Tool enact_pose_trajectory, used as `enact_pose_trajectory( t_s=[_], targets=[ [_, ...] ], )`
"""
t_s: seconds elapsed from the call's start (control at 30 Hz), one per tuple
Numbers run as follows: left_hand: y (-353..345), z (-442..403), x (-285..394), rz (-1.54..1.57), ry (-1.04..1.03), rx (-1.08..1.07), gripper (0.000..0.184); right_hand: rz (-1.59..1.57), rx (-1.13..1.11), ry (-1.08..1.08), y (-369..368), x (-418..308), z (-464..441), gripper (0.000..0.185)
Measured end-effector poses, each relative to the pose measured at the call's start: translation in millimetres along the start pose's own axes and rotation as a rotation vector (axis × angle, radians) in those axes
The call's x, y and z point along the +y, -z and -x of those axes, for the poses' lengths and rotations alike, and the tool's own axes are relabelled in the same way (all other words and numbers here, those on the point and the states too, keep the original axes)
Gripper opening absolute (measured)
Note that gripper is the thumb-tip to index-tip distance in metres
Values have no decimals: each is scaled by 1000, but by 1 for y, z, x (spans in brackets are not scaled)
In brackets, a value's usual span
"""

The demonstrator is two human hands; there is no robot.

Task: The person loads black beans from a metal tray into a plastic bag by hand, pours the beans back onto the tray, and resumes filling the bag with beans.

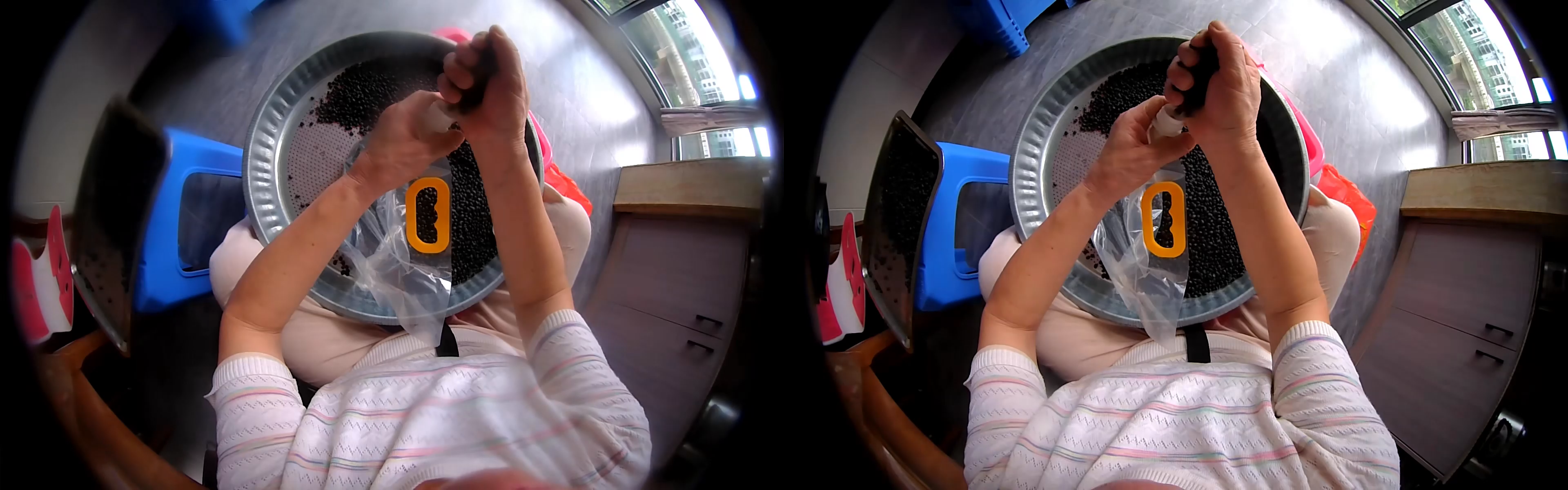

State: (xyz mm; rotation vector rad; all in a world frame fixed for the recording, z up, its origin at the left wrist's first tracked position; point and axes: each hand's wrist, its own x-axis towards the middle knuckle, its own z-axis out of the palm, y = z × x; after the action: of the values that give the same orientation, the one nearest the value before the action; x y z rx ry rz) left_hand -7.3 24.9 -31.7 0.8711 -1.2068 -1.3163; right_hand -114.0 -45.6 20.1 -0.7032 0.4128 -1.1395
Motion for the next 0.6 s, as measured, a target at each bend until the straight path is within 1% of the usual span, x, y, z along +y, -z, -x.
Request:
enact_pose_trajectory(
  t_s=[0.13, 0.23, 0.33, 0.43, 0.6],
  targets=[
    [-2, 1, 3, -64, -10, 24, 25, 21, 26, 9, -2, 1, 2, 21],
    [0, 1, 1, -2, -21, 0, 27, -16, 18, -12, -3, 0, 3, 20],
    [0, 1, 1, 58, -43, -3, 27, 16, 11, 6, -3, 1, 2, 20],
    [3, 0, -4, 4, -22, 1, 28, 25, -10, 8, -5, 1, 3, 20],
    [2, 2, 2, 25, -45, 14, 26, 51, -18, 0, -4, 1, 3, 20]
  ],
)
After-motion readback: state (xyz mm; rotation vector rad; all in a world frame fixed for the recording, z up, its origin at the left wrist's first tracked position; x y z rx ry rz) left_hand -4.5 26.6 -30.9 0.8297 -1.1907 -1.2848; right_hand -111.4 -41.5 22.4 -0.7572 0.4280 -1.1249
